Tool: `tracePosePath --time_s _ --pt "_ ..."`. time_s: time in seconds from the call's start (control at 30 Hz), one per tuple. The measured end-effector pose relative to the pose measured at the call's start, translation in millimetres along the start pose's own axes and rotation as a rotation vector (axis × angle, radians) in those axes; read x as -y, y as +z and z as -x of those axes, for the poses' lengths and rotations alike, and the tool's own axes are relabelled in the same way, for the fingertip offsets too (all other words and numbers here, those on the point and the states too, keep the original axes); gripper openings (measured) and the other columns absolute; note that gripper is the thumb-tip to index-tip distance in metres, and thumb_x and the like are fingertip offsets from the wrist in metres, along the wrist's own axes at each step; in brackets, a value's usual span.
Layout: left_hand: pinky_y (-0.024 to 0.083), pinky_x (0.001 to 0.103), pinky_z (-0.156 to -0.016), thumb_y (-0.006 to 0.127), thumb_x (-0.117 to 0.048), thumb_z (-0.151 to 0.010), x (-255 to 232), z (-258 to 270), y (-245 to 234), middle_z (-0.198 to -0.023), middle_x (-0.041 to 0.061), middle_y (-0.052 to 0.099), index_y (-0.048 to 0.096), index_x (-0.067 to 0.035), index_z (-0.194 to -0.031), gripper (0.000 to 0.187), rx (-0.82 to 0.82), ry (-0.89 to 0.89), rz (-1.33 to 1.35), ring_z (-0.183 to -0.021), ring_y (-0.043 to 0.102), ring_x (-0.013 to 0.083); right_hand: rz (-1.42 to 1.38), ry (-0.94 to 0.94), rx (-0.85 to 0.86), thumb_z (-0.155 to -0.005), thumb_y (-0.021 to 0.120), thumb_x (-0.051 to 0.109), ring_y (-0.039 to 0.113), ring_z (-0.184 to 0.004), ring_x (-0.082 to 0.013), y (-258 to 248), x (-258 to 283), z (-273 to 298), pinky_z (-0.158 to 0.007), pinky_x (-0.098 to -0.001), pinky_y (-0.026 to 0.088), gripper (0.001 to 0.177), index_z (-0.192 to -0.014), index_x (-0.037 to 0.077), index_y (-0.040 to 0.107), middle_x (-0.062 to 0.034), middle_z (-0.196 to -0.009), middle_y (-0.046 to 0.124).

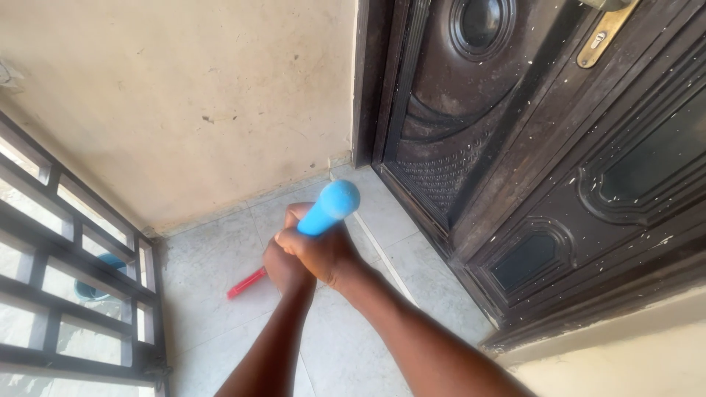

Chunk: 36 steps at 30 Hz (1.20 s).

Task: Sweeping a tiled floor near a doorway and security gate using a broom.

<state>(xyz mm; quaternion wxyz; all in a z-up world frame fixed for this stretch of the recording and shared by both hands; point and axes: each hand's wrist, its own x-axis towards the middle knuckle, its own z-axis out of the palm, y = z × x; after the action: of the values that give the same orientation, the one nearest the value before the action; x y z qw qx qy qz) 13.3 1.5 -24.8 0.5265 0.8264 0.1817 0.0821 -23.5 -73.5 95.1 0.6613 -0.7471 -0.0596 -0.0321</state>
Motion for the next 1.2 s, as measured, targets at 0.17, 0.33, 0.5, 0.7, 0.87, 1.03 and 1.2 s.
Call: tracePosePath --time_s 0.17,0.33,0.5,0.7,0.87,1.03,1.2 --pt "0.051 0.044 -0.073 0.06 -0.036 -0.088 -24.1 44.3 -11.4 -0.089 0.015 0.073 0.066 -0.002 -0.089 0.034 -0.012 -0.085 0.085 -0.087 0.07 0.0293 -0.02 -0.031 0.007 -0.07 0.063 0.01 0.051 -0.055 -0.0123 -12.7 17.9 25.7 -0.053 -0.0308 0.041 0.018 -0.059 0.007 0.05 -0.0023 -0.058 0.055" --pt "0.051 0.044 -0.075 0.06 -0.037 -0.09 -23.9 97.8 -16.9 -0.091 0.015 0.074 0.067 -0.003 -0.092 0.035 0.025 -0.082 -0.005 -0.089 0.071 0.0299 -0.006 -0.017 0.006 -0.07 0.063 0.009 0.051 -0.054 -0.0128 -27.0 30.9 77.5 -0.053 -0.0308 0.041 0.018 -0.058 0.006 0.049 -0.0032 -0.056 0.054" --pt "0.051 0.043 -0.075 0.06 -0.038 -0.09 -26.7 152.1 -37.5 -0.094 0.014 0.074 0.067 -0.004 -0.095 0.035 0.04 -0.09 0.013 -0.09 0.07 0.0283 0.039 -0.017 0.032 -0.069 0.062 0.009 0.05 -0.054 -0.0138 -33.0 46.2 130.3 -0.052 -0.0318 0.041 0.017 -0.058 0.006 0.049 -0.0032 -0.056 0.054" --pt "0.05 0.043 -0.072 0.06 -0.035 -0.091 -21.3 181.1 -53.7 -0.094 0.013 0.073 0.065 -0.005 -0.099 0.032 0.047 -0.098 0.071 -0.088 0.069 0.0258 0.023 0.024 0.049 -0.068 0.061 0.008 0.047 -0.057 -0.0145 -27.3 61.7 163.1 -0.053 -0.0347 0.039 0.016 -0.059 0.005 0.049 -0.0036 -0.058 0.051" --pt "0.049 0.04 -0.072 0.061 -0.032 -0.09 -2.9 167.1 -54.8 -0.088 0.013 0.073 0.066 -0.001 -0.093 0.031 -0.011 0.012 0.156 -0.085 0.068 0.0237 -0.006 0.008 0.089 -0.067 0.062 0.01 0.049 -0.059 -0.0152 -17.8 71.3 164.3 -0.054 -0.0345 0.039 0.016 -0.059 0.006 0.049 -0.0032 -0.059 0.052" --pt "0.049 0.038 -0.071 0.06 -0.03 -0.092 -1.1 117.8 -60.4 -0.084 0.012 0.071 0.065 0.0 -0.091 0.031 -0.042 0.048 0.245 -0.083 0.064 0.0193 0.013 -0.031 0.09 -0.067 0.064 0.013 0.049 -0.063 -0.0151 4.6 71.7 126.6 -0.057 -0.0351 0.04 0.016 -0.063 0.006 0.049 -0.0029 -0.064 0.051" --pt "0.047 0.036 -0.071 0.057 -0.031 -0.096 -19.9 50.2 -78.5 -0.08 0.011 0.069 0.064 -0.001 -0.089 0.032 -0.01 0.039 0.33 -0.08 0.06 0.0162 0.04 -0.059 0.073 -0.07 0.065 0.018 0.052 -0.068 -0.0152 34.8 69.8 68.1 -0.063 -0.0341 0.044 0.017 -0.066 0.007 0.053 -0.0027 -0.067 0.055"
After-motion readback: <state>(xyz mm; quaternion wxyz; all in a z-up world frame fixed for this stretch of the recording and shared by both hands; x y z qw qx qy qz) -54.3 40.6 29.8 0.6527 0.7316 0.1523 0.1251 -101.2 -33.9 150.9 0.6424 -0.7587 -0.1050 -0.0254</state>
